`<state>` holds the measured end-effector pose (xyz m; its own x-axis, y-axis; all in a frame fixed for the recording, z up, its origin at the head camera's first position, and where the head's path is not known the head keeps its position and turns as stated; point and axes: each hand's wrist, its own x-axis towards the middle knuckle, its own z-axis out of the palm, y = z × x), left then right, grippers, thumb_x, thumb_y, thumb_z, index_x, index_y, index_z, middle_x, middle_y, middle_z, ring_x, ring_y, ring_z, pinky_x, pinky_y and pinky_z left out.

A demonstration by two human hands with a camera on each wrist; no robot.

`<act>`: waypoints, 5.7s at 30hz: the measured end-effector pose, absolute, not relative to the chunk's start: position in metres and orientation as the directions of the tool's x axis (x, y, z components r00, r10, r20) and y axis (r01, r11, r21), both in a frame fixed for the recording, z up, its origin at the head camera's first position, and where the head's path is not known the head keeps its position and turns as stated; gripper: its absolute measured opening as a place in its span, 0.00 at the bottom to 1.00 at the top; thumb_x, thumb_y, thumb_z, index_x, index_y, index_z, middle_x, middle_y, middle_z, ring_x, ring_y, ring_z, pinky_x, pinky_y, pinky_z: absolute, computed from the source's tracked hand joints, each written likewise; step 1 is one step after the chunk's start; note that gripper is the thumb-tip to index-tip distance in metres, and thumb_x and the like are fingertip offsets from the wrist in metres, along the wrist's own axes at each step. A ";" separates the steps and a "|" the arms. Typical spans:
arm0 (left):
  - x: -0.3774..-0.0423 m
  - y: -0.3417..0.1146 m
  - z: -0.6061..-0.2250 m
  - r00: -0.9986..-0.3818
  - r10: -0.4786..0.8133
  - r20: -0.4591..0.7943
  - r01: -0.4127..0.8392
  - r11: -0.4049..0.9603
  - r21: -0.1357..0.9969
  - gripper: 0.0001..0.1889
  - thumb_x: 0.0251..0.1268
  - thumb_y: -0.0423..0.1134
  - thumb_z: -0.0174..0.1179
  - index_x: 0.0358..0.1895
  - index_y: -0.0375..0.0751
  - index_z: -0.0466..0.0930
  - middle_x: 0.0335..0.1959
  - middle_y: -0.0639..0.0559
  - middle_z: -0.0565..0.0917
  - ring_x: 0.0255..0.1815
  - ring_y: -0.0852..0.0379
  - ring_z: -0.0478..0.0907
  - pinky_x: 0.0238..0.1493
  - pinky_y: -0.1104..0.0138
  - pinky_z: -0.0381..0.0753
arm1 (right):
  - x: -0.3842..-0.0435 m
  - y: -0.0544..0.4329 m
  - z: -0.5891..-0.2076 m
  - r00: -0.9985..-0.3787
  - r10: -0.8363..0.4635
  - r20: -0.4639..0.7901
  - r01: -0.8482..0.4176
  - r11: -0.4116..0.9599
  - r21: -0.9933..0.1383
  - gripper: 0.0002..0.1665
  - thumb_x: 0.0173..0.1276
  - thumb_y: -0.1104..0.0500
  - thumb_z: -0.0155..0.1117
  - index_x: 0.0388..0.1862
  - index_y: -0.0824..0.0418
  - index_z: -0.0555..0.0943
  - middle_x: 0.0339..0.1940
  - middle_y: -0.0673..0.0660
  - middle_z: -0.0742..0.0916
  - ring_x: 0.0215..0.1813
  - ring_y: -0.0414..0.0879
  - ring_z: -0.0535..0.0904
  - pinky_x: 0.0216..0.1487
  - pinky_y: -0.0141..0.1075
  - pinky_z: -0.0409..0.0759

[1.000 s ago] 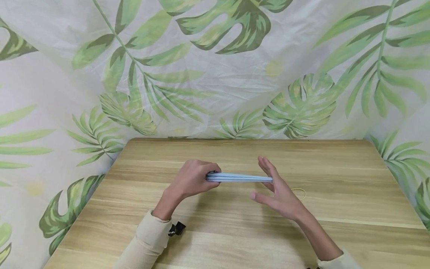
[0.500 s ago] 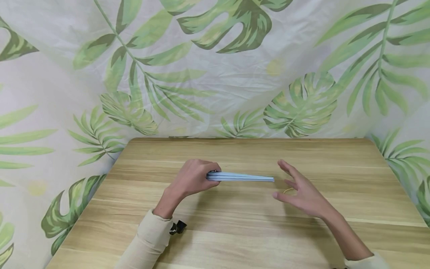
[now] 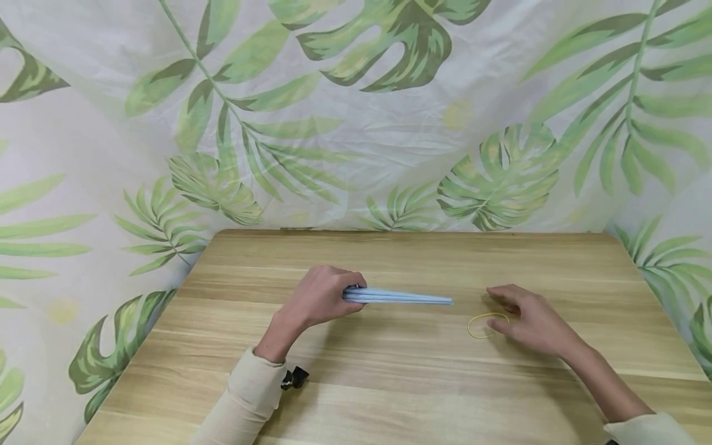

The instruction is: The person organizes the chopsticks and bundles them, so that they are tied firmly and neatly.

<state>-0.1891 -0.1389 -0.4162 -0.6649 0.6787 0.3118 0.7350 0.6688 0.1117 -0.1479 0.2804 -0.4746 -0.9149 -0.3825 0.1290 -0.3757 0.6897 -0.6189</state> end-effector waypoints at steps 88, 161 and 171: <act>-0.179 -0.121 -0.425 -0.706 0.678 0.204 0.704 0.703 0.101 0.07 0.67 0.46 0.75 0.42 0.52 0.89 0.30 0.64 0.88 0.21 0.67 0.69 0.25 0.75 0.67 | -0.136 0.215 -0.416 -0.939 -0.271 0.212 -0.322 0.478 -0.817 0.09 0.80 0.65 0.65 0.55 0.63 0.85 0.41 0.51 0.88 0.38 0.40 0.87 0.41 0.30 0.85; -0.180 -0.129 -0.413 -0.844 0.518 0.136 0.533 0.788 0.307 0.14 0.63 0.52 0.78 0.44 0.50 0.89 0.27 0.60 0.88 0.21 0.68 0.74 0.24 0.70 0.73 | -0.100 0.167 -0.455 -0.798 -0.348 0.492 -0.599 0.362 -0.715 0.40 0.61 0.71 0.78 0.74 0.57 0.81 0.48 0.55 0.94 0.39 0.31 0.90 0.44 0.23 0.85; -0.179 -0.128 -0.414 -0.871 0.473 0.130 0.487 0.800 0.350 0.15 0.63 0.52 0.78 0.44 0.48 0.89 0.26 0.59 0.88 0.21 0.67 0.74 0.24 0.70 0.73 | -0.085 0.153 -0.450 -0.884 -0.327 0.335 -0.462 0.492 -0.738 0.70 0.60 0.64 0.83 0.91 0.47 0.49 0.59 0.62 0.90 0.37 0.28 0.90 0.42 0.31 0.87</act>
<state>-0.1793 -0.1283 -0.4145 -0.8713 0.4733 0.1300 0.4869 0.8003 0.3499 -0.0850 0.1528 -0.4503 -0.8837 -0.3267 0.3352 -0.4618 0.4915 -0.7383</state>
